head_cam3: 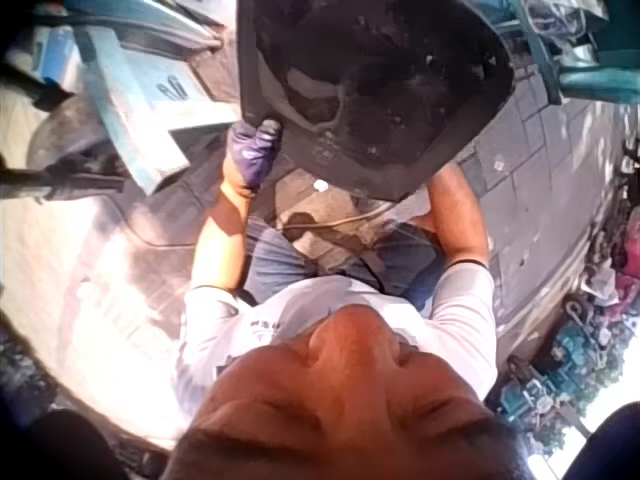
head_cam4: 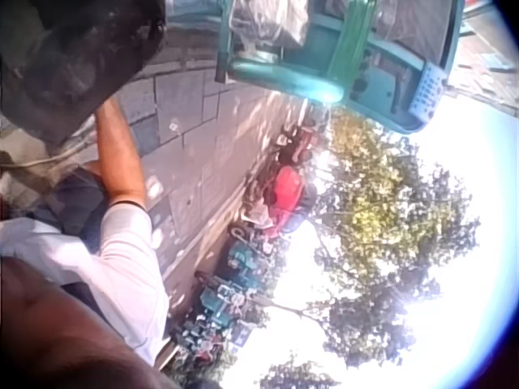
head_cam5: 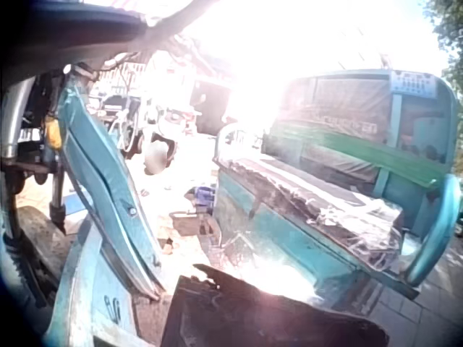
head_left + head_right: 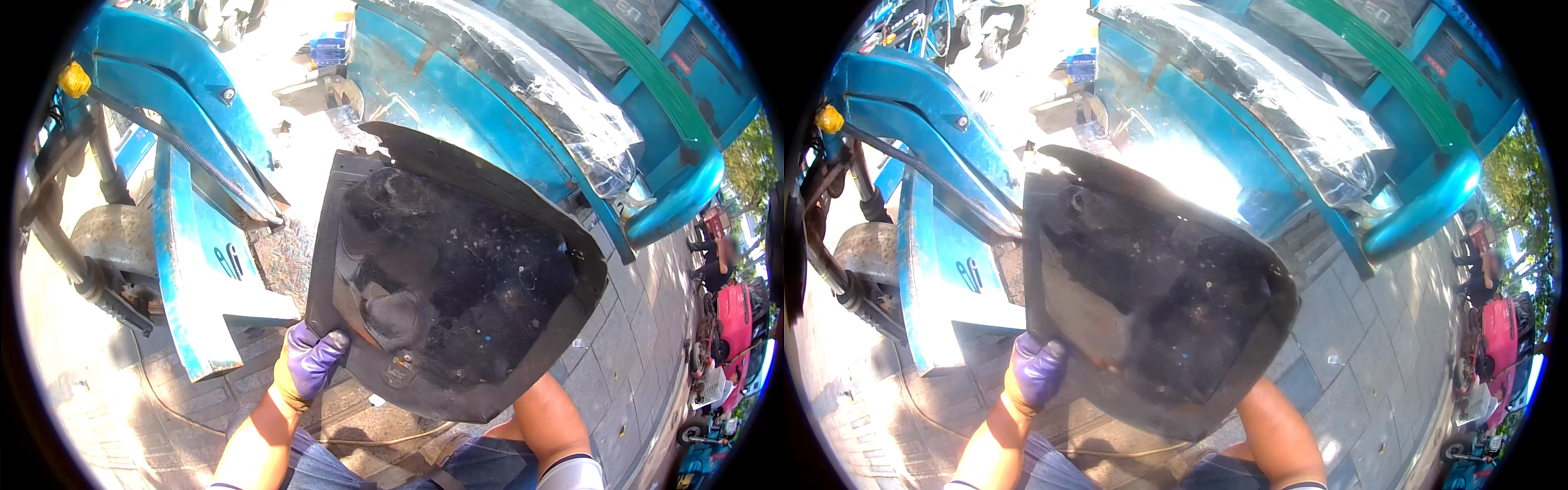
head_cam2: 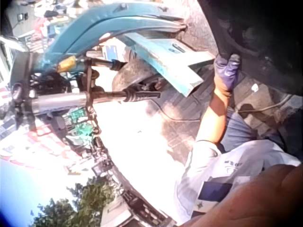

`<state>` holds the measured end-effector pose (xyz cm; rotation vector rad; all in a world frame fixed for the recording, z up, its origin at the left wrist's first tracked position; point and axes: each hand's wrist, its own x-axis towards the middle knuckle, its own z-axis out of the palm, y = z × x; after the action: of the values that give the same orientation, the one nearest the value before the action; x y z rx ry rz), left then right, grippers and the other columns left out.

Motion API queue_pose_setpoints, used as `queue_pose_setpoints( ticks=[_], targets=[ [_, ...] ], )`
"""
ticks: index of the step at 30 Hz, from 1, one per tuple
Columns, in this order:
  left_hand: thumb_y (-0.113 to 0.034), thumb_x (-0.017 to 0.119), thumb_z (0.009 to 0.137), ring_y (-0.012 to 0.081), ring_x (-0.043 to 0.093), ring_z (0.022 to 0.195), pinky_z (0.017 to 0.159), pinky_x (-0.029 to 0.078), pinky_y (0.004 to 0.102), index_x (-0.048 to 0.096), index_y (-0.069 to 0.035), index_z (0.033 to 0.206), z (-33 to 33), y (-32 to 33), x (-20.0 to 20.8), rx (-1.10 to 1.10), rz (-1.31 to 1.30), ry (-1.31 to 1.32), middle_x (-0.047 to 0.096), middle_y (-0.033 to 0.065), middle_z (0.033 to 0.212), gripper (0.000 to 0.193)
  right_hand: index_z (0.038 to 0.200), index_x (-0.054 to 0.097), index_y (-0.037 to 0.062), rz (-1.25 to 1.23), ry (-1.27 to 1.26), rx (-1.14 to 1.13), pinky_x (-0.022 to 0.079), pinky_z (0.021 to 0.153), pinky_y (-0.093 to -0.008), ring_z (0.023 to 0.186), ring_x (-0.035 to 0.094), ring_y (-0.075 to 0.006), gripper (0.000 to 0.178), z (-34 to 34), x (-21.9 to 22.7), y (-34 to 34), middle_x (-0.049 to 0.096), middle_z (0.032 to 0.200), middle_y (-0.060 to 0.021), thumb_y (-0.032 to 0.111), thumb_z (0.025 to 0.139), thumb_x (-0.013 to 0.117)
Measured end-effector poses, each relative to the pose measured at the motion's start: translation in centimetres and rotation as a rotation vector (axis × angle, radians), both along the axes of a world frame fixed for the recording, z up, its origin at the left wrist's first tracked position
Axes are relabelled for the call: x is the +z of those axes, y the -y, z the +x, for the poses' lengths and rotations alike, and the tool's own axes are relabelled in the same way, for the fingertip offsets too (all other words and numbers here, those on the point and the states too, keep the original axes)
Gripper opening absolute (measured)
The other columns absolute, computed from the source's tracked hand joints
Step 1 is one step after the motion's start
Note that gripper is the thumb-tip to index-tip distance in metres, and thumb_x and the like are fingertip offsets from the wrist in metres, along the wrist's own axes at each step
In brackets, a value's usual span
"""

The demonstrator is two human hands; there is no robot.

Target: The person welds a black metal part using a handheld welding torch. They hold the part with one hand and the torch with the other, applying heat to specific areas while sparks fly. The person occasionally pauses to inspect the part and reposition it before continuing the welding process.

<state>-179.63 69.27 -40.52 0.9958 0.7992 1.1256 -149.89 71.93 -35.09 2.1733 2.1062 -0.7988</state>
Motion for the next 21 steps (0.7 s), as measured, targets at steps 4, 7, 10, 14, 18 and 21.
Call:
queue_pose_setpoints(
  ticks=[4,7,10,14,18,21],
  targets=[
    [-0.022,0.062,0.102,0.0202,0.069,0.103,0.093,0.056,0.0369,0.065,-0.004,0.120,-0.2,-0.6,-0.2,0.078,-0.141,0.408,0.070,0.0094,0.113,0.025,0.144,0.051,0.0057,0.065,-0.226,-0.112,0.048,0.101,-0.0440,0.119,0.061,-0.0405,0.061,-0.9,-1.0,-1.5,0.065,0.128,-0.0240,0.035,0.092,0.064],
    [-0.022,0.055,0.105,0.0260,0.064,0.120,0.105,0.052,0.0444,0.056,-0.005,0.135,-0.5,-1.3,-0.2,-0.065,-0.109,0.799,0.065,0.0118,0.131,0.034,0.144,0.050,0.0061,0.165,-0.179,-0.123,0.048,0.101,-0.0446,0.119,0.061,-0.0412,0.061,-1.3,-2.9,-1.5,0.065,0.129,-0.0230,0.036,0.093,0.064],
    [-0.030,0.054,0.106,0.0203,0.064,0.100,0.088,0.052,0.0370,0.059,-0.010,0.130,-0.2,-1.0,0.0,0.135,-0.292,0.663,0.067,0.0054,0.114,0.031,0.134,0.058,0.0063,0.317,-0.181,-0.142,0.053,0.082,-0.0431,0.093,0.071,-0.0362,0.048,-1.1,-4.2,-1.5,0.073,0.103,-0.0207,0.023,0.091,0.069],
    [-0.033,0.055,0.106,0.0160,0.066,0.085,0.074,0.053,0.0314,0.064,-0.011,0.123,0.1,-0.7,0.3,0.186,-0.234,0.528,0.069,0.0014,0.100,0.029,0.137,0.056,0.0072,0.298,-0.222,-0.166,0.052,0.086,-0.0442,0.099,0.068,-0.0381,0.050,-0.9,-3.9,-1.5,0.070,0.108,-0.0223,0.026,0.091,0.067],
    [-0.029,0.058,0.105,0.0144,0.064,0.091,0.080,0.052,0.0309,0.064,-0.006,0.119,-0.1,-0.8,0.3,0.098,-0.158,0.430,0.068,0.0037,0.106,0.028,0.140,0.054,0.0075,0.165,-0.155,-0.166,0.050,0.094,-0.0467,0.112,0.063,-0.0425,0.056,-0.6,-2.3,-1.1,0.067,0.120,-0.0254,0.033,0.091,0.064],
    [-0.016,0.063,0.102,0.0165,0.065,0.101,0.090,0.053,0.0323,0.065,-0.003,0.116,-0.4,-0.7,0.2,0.028,-0.126,0.271,0.069,0.0075,0.114,0.020,0.137,0.056,0.0073,0.025,0.039,-0.026,0.051,0.089,-0.0465,0.107,0.065,-0.0409,0.053,0.1,-1.7,-1.4,0.068,0.116,-0.0232,0.032,0.090,0.065]
  ],
)
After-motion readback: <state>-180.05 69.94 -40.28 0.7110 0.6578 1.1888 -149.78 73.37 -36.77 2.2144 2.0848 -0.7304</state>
